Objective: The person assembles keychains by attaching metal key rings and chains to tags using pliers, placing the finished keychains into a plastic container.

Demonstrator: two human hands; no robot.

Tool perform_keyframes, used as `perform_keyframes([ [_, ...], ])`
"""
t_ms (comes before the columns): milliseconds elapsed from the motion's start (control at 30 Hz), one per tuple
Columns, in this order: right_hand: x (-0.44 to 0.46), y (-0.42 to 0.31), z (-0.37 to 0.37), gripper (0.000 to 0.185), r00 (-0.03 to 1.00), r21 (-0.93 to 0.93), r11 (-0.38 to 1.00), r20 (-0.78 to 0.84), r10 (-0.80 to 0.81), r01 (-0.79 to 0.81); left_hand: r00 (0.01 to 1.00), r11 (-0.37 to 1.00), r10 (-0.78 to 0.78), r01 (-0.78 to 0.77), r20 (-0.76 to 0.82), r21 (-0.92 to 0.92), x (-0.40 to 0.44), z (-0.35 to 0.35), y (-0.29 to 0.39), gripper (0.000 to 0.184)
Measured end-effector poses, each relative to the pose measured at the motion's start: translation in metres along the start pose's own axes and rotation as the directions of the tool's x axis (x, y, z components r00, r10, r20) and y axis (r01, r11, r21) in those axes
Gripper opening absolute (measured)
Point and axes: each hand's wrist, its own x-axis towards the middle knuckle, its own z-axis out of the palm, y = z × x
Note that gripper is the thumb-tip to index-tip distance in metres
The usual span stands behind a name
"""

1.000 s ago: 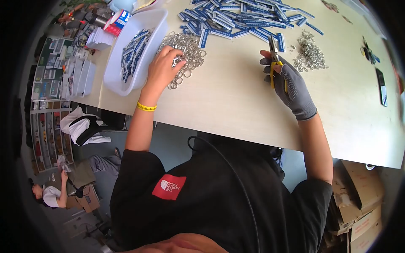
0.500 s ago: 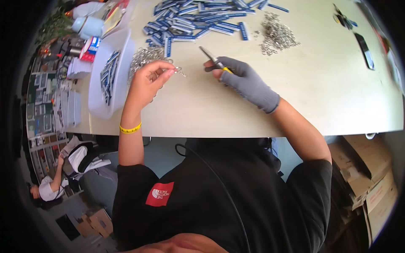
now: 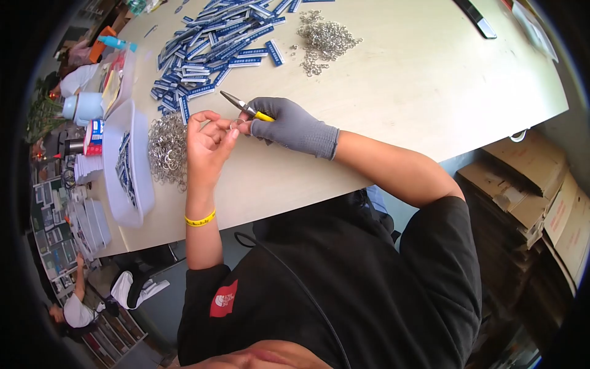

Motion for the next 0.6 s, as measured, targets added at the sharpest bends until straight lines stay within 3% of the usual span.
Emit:
perform_keyframes([
  [100,0.002,0.003,-0.003,0.019,0.999,-0.009,0.999,0.029,-0.032,0.032,0.996,1.000,-0.021,0.019,0.087,0.018,0.002,-0.014,-0.005,0.038],
  [200,0.001,0.000,-0.003,0.017,0.996,0.039,0.998,0.066,-0.055,0.052,0.994,0.969,-0.104,0.109,0.032,-0.222,-0.001,-0.013,0.000,0.036],
  [333,0.001,-0.004,-0.004,0.017,0.997,0.033,0.998,0.054,-0.060,0.059,0.938,0.709,-0.218,0.341,0.269,-0.617,0.001,-0.024,-0.008,0.031],
  [367,0.002,-0.002,-0.007,0.017,0.993,-0.105,0.988,0.041,-0.111,0.115,0.927,0.703,-0.201,0.362,0.317,-0.612,0.003,-0.024,-0.008,0.026],
  [433,0.005,0.001,-0.012,0.022,0.976,-0.373,0.903,0.044,-0.214,0.214,0.948,0.955,-0.206,0.249,0.243,-0.161,0.001,-0.018,-0.012,0.022],
  [467,0.005,-0.001,-0.012,0.024,0.970,-0.553,0.803,0.038,-0.240,0.221,0.962,0.981,-0.187,0.172,0.199,0.088,0.000,-0.013,-0.016,0.020],
  [533,-0.003,-0.014,-0.006,0.029,0.954,-0.827,0.523,0.050,-0.297,0.206,0.984,0.990,-0.095,0.078,0.151,0.116,-0.003,-0.002,-0.023,0.013],
  [600,0.000,-0.010,-0.008,0.029,0.930,-0.814,0.515,0.078,-0.358,0.267,0.984,0.989,-0.063,0.040,0.165,0.140,-0.005,-0.004,-0.023,0.012],
])
